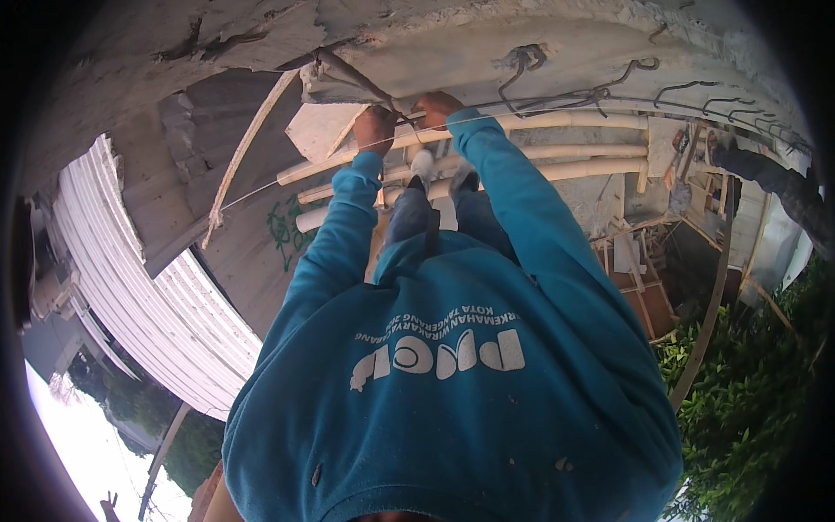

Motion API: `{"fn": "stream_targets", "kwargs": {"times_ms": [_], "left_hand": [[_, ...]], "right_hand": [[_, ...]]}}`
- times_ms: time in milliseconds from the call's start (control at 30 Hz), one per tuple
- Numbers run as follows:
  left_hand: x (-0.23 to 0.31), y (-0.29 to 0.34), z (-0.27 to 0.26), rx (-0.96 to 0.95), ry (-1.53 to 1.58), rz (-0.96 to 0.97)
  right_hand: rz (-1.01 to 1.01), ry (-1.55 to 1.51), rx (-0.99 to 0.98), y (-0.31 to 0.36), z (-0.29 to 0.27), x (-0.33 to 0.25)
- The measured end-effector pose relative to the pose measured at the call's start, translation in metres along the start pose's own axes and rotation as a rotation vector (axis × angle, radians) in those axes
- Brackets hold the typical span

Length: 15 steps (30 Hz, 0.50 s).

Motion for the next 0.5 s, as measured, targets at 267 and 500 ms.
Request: {"fn": "stream_targets", "kwargs": {"times_ms": [267,500], "left_hand": [[0.009,0.001,-0.005,-0.016,0.041,0.006],[-0.021,-0.010,0.004,-0.047,0.112,0.063]], "right_hand": [[0.071,-0.011,0.068,0.011,-0.001,-0.015],[0.222,0.180,-0.016,-0.008,0.021,-0.019]]}}
Point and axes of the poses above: each hand's wrist, its own y-axis away from the middle knuckle, its own z-axis out of the palm, x = y × z, the point moved 4 cm from there along -y, towards the middle knuckle, and after that the axes turned 6 degrees about -z, right-handed, at the moved point
